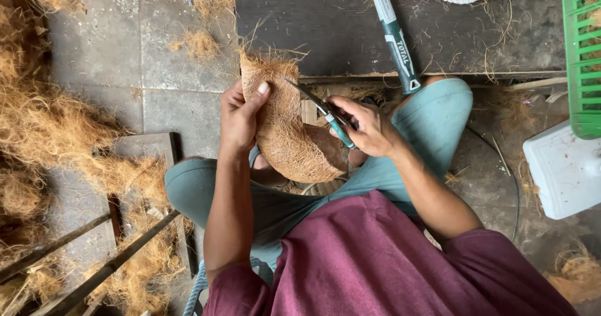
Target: Trimming the edges of a molded coconut fiber object with scissors and shaping it with a mallet
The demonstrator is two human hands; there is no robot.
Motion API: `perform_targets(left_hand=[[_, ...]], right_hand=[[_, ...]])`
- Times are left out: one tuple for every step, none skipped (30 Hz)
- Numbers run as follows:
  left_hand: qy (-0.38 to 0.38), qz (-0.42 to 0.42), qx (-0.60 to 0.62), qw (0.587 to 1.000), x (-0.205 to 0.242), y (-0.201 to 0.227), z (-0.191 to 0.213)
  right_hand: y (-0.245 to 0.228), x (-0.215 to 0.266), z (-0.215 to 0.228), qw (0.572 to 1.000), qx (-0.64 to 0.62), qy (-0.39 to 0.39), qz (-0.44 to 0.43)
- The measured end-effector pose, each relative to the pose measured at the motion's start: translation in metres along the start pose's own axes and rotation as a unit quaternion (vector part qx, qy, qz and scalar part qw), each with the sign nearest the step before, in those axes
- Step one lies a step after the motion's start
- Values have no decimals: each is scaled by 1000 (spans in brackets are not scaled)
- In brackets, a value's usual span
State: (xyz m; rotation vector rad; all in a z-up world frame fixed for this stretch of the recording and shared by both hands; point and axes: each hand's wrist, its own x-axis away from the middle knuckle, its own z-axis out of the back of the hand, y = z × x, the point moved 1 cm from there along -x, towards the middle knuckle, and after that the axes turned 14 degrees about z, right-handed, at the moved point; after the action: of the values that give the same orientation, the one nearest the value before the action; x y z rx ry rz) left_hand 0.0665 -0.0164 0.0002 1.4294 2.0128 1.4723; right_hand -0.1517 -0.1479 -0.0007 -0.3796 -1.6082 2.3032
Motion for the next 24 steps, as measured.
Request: perform_targets(left_hand=[[1, -1, 14, 1000, 0, -2, 1], [0, 0, 13, 1000, -1, -3, 2], [9, 8, 31, 999, 0, -5, 2], [18, 16, 49, 998, 0, -6, 3], [19, 18, 49, 998, -3, -16, 12], [16, 21, 42, 999, -6, -26, 21], [11, 24, 35, 999, -11, -36, 30], [10, 26, 34, 999, -6, -27, 21], [8, 22, 32, 999, -2, -18, 11], [6, 17, 30, 999, 2, -8, 2], [6, 18, 30, 999, 2, -6, 0], [4, 14, 27, 1000, 2, -3, -3], [4, 12, 24, 1000, 3, 0, -5], [3, 13, 23, 1000, 3, 1, -6], [4, 12, 26, 1000, 3, 2, -8], [4, 10, 29, 1000, 3, 4, -9], [5, 11, 30, 999, 4, 5, -10], [7, 14, 29, 999, 5, 6, -11], [7, 15, 29, 999, 4, 8, -12], [7, 15, 29, 999, 4, 10, -12], [5, 15, 26, 1000, 4, 11, -13], [4, 16, 22, 1000, 5, 11, -13], [4, 16, 22, 1000, 5, 13, -14], [2, 18, 14, 1000, 6, 14, -14]], right_hand=[[-8, -2, 1, 1000, -12, -7, -2], [-2, -1, 0, 1000, -13, -5, -2], [4, 0, -1, 1000, -19, -6, 7], [9, 1, -1, 1000, -26, -7, 16], [7, 1, -1, 999, -27, -7, 15], [4, 0, -2, 999, -20, -8, 35], [1, 0, -1, 998, -12, -6, 55], [1, 0, -1, 998, -13, -5, 54], [0, 0, 0, 998, -14, -4, 63], [0, 0, 0, 997, -15, -4, 72], [2, 0, 1, 997, -15, -3, 72], [4, 1, 1, 997, -9, -2, 83], [6, 2, 1, 996, -3, -1, 93], [5, 2, 0, 996, -3, -1, 92], [3, 2, 0, 995, -2, 2, 100], [2, 1, 0, 994, -2, 5, 107], [1, 0, 1, 994, -3, 4, 106], [0, 0, 2, 994, -3, 3, 106], [-1, -2, 4, 994, -3, 2, 106], [0, -2, 4, 994, -3, 2, 107], [1, -2, 3, 994, -6, 2, 106], [3, -1, 3, 994, -9, 1, 105], [1, -3, 4, 994, -9, 1, 104], [0, -4, 5, 995, -12, 0, 102]])
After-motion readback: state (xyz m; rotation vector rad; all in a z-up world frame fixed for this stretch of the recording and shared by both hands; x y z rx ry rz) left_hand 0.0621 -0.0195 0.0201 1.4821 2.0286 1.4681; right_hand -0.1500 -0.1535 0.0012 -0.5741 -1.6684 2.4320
